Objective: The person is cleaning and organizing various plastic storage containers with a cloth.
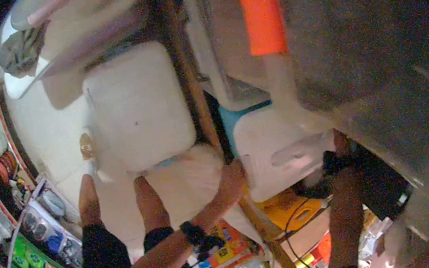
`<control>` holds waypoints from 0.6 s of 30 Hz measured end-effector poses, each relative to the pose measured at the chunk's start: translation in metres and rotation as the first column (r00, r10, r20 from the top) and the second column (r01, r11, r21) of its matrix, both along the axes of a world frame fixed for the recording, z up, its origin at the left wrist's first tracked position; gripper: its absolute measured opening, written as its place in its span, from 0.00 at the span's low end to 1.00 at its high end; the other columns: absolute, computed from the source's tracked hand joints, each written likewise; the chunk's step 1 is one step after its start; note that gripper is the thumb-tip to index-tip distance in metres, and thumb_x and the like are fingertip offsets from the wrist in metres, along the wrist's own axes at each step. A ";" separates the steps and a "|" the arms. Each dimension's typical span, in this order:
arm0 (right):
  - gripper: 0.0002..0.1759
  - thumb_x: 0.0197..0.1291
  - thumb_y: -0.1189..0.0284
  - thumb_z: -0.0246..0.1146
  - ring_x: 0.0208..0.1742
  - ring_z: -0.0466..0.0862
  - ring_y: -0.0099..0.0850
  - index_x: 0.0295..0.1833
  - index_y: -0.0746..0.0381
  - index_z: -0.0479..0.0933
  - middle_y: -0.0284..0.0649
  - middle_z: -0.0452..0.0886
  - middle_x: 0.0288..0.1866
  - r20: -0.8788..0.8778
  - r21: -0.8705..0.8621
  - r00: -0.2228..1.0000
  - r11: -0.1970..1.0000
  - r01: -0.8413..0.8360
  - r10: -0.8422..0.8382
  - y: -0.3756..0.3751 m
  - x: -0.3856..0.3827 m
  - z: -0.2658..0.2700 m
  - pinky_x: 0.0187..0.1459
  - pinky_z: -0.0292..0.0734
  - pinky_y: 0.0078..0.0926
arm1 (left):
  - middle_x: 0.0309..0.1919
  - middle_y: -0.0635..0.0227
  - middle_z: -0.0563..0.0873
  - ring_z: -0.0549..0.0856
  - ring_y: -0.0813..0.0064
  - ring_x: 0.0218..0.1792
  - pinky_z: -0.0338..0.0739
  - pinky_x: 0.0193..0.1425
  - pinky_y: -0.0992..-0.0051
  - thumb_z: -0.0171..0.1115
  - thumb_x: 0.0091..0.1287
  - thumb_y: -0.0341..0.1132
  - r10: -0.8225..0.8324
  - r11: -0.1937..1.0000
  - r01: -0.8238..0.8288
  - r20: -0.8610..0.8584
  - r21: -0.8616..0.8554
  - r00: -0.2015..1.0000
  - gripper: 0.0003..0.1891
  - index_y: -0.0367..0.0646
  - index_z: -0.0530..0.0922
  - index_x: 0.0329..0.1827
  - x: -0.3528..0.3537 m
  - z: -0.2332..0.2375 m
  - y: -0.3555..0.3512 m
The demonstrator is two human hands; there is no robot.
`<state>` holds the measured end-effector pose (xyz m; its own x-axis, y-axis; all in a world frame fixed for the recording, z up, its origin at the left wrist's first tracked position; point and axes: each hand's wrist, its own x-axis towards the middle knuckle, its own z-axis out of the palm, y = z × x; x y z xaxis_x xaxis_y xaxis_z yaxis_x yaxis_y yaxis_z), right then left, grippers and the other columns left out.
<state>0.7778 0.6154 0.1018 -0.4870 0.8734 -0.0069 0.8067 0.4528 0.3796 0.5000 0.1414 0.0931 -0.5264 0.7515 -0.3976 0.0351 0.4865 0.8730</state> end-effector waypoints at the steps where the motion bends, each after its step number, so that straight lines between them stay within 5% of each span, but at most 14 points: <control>1: 0.28 0.76 0.52 0.49 0.59 0.82 0.39 0.64 0.64 0.77 0.46 0.82 0.60 0.067 0.052 0.996 0.997 -0.057 0.053 0.004 0.000 -0.008 0.59 0.77 0.38 | 0.38 0.54 0.82 0.84 0.51 0.37 0.77 0.37 0.55 0.58 0.67 0.28 -0.143 0.983 0.171 0.307 -0.067 0.941 0.11 0.32 0.76 0.50 -0.009 0.000 -0.003; 4: 0.28 0.76 0.52 0.49 0.59 0.82 0.39 0.64 0.63 0.77 0.46 0.82 0.60 0.251 0.173 0.954 0.962 -0.210 0.163 0.018 0.005 -0.031 0.59 0.77 0.38 | 0.42 0.54 0.82 0.83 0.54 0.40 0.77 0.39 0.59 0.60 0.66 0.26 -0.019 0.976 -0.044 0.286 0.211 0.958 0.15 0.31 0.74 0.54 -0.011 -0.004 -0.018; 8: 0.27 0.76 0.53 0.49 0.59 0.82 0.39 0.63 0.63 0.78 0.46 0.82 0.60 0.455 0.404 0.862 0.810 -0.424 0.224 0.055 0.028 -0.059 0.59 0.77 0.38 | 0.45 0.55 0.84 0.85 0.60 0.44 0.78 0.44 0.64 0.58 0.72 0.29 -0.057 0.933 -0.096 0.408 0.346 0.911 0.13 0.33 0.74 0.55 -0.030 0.012 -0.024; 10: 0.25 0.76 0.55 0.50 0.56 0.83 0.41 0.62 0.62 0.79 0.46 0.83 0.58 0.295 0.239 0.940 0.940 -0.245 0.170 0.010 -0.016 -0.017 0.57 0.78 0.40 | 0.46 0.57 0.85 0.85 0.67 0.46 0.78 0.47 0.68 0.57 0.75 0.33 0.052 0.940 -0.298 0.794 0.166 0.605 0.12 0.35 0.75 0.56 -0.046 0.035 -0.022; 15: 0.20 0.75 0.62 0.51 0.51 0.86 0.45 0.59 0.60 0.81 0.45 0.87 0.52 -0.108 0.224 0.994 0.975 0.008 0.017 -0.098 -0.091 0.044 0.54 0.80 0.43 | 0.41 0.59 0.86 0.85 0.72 0.44 0.79 0.49 0.71 0.61 0.74 0.37 0.040 0.967 -0.219 0.777 0.127 0.628 0.11 0.37 0.78 0.50 -0.047 0.018 -0.027; 16: 0.18 0.73 0.65 0.53 0.52 0.85 0.41 0.57 0.63 0.82 0.46 0.86 0.50 -0.356 0.235 0.934 0.967 0.094 -0.005 -0.135 -0.118 0.056 0.55 0.79 0.37 | 0.39 0.61 0.87 0.85 0.72 0.42 0.79 0.48 0.72 0.63 0.73 0.37 0.058 0.978 -0.190 0.754 0.090 0.655 0.11 0.38 0.79 0.48 -0.051 0.016 -0.030; 17: 0.18 0.73 0.65 0.53 0.52 0.85 0.41 0.57 0.63 0.82 0.46 0.86 0.50 -0.380 0.229 0.925 0.967 0.111 -0.016 -0.171 -0.145 0.072 0.55 0.79 0.37 | 0.39 0.61 0.87 0.85 0.72 0.42 0.79 0.48 0.72 0.63 0.73 0.37 0.053 0.980 -0.177 0.737 0.092 0.674 0.11 0.38 0.79 0.48 -0.052 0.012 -0.037; 18: 0.17 0.72 0.67 0.54 0.52 0.85 0.39 0.55 0.65 0.82 0.46 0.86 0.48 -0.729 0.015 0.681 0.994 0.109 -0.064 -0.205 -0.167 0.081 0.54 0.78 0.35 | 0.38 0.62 0.87 0.85 0.73 0.42 0.79 0.48 0.72 0.63 0.72 0.36 0.049 0.977 -0.178 0.689 0.117 0.723 0.09 0.39 0.80 0.47 -0.048 -0.002 -0.043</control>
